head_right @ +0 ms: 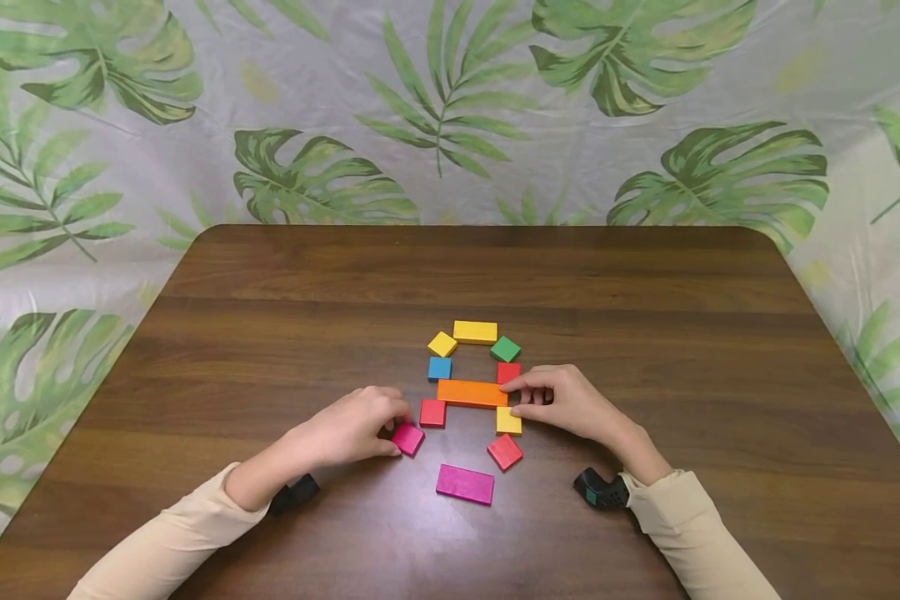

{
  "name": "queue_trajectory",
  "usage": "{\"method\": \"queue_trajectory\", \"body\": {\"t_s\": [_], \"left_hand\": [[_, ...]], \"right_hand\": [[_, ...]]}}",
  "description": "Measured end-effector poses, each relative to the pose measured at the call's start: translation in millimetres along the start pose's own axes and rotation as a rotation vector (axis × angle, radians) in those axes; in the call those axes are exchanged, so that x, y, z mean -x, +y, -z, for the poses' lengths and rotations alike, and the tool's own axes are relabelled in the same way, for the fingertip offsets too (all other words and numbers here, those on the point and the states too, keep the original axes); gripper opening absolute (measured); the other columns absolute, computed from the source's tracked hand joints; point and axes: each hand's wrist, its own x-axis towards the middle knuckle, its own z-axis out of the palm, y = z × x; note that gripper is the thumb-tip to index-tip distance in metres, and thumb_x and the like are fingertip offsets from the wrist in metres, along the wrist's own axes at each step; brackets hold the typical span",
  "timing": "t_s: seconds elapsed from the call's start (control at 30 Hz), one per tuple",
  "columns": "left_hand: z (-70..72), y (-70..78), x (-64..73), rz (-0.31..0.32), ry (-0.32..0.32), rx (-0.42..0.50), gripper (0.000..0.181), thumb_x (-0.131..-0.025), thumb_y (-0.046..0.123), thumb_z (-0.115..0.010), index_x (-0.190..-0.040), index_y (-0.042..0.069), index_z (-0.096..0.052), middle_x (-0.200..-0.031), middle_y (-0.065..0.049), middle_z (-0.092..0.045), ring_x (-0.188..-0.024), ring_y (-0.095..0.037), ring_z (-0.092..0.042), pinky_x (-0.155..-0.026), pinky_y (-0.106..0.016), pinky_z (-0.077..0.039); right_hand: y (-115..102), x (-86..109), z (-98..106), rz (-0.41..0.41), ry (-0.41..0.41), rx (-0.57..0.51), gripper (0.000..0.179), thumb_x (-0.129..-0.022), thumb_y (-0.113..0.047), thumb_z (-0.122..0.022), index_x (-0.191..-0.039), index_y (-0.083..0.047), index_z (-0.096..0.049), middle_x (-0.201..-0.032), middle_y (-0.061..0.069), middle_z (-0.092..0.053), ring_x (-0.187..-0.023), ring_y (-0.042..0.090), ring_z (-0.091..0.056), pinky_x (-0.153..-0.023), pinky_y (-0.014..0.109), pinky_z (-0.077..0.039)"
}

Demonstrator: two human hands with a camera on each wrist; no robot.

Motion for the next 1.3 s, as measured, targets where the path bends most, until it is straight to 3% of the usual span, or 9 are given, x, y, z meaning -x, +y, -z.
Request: {"method": "queue_trajectory", "body": {"t_s": [0.17,0.33,0.47,0.53,0.6,0.7,0.83,1.3], "left_hand": [[-2.0,1.0,0.1,-0.019,0.002,-0.005,0.013,-0.073,0.014,-0.076,-0.076,0.009,-0.064,-0.072,0.000,-0.057,-0.066,-0.009,-0.043,-0.059,-0.017,-0.037],[-4.2,2.4,2.7,-0.038,0.011,0.006,0.016,-0.073,0.015,-0.077,-0.082,0.010,-0.066,-0.076,0.000,-0.060,-0.068,-0.008,-0.044,-0.060,-0.017,-0.039],[-5.8,6.8,9.3,0.085,0.061,0.017,0.029,-0.074,0.033,-0.076,-0.081,0.009,-0.061,-0.068,0.003,-0.053,-0.062,-0.007,-0.042,-0.052,-0.018,-0.036],[-7.6,10.8,12.3,0.148,0.089,-0.018,0.039,-0.073,0.045,-0.073,-0.074,0.010,-0.055,-0.061,0.004,-0.047,-0.056,-0.008,-0.040,-0.047,-0.020,-0.032],[-10.2,15.4,13.9,0.172,0.103,-0.078,0.045,-0.072,0.052,-0.071,-0.066,0.012,-0.051,-0.057,0.005,-0.042,-0.051,-0.008,-0.038,-0.042,-0.021,-0.030],[-15.3,21.3,14.0,0.151,0.098,-0.203,0.044,-0.073,0.053,-0.070,-0.061,0.014,-0.052,-0.055,0.005,-0.045,-0.047,-0.008,-0.039,-0.040,-0.022,-0.031],[-19.9,25.5,11.9,0.144,0.075,-0.284,0.039,-0.074,0.048,-0.071,-0.062,0.015,-0.054,-0.057,0.005,-0.049,-0.047,-0.009,-0.041,-0.039,-0.024,-0.034],[-25.3,29.2,4.5,0.128,0.085,-0.293,0.037,-0.079,0.048,-0.066,-0.066,0.015,-0.055,-0.058,0.005,-0.047,-0.047,-0.008,-0.038,-0.039,-0.020,-0.028]], "right_hand": [[1,0.0,-1,0.003,0.006,0.002,0.028,-0.078,-0.026,-0.072,-0.106,-0.018,-0.070,-0.076,-0.008,-0.057,-0.064,0.002,-0.048,-0.056,0.017,-0.042],[-1,-0.3,0,-0.009,-0.003,-0.001,0.029,-0.078,-0.027,-0.072,-0.106,-0.018,-0.070,-0.075,-0.007,-0.057,-0.064,0.002,-0.048,-0.057,0.017,-0.042],[-1,-0.8,0,-0.023,-0.016,0.007,0.030,-0.079,-0.029,-0.072,-0.106,-0.019,-0.070,-0.074,-0.007,-0.056,-0.064,0.002,-0.047,-0.057,0.017,-0.042],[-1,-0.7,0,-0.023,-0.013,0.012,0.030,-0.078,-0.029,-0.072,-0.106,-0.018,-0.070,-0.074,-0.007,-0.055,-0.064,0.002,-0.047,-0.057,0.017,-0.042],[-1,-0.6,1,-0.021,-0.009,0.017,0.029,-0.078,-0.028,-0.072,-0.106,-0.019,-0.070,-0.073,-0.007,-0.055,-0.063,0.002,-0.047,-0.056,0.017,-0.041],[-1,-0.3,1,-0.016,-0.004,0.018,0.029,-0.078,-0.027,-0.072,-0.105,-0.018,-0.070,-0.073,-0.007,-0.055,-0.063,0.002,-0.046,-0.056,0.017,-0.041],[-1,-0.5,1,-0.019,-0.014,0.012,0.030,-0.079,-0.028,-0.072,-0.106,-0.018,-0.070,-0.074,-0.007,-0.056,-0.064,0.002,-0.047,-0.057,0.017,-0.042],[-1,-0.8,1,-0.012,-0.012,0.010,0.029,-0.078,-0.027,-0.072,-0.106,-0.017,-0.070,-0.074,-0.006,-0.055,-0.063,0.002,-0.047,-0.057,0.017,-0.042]]}}
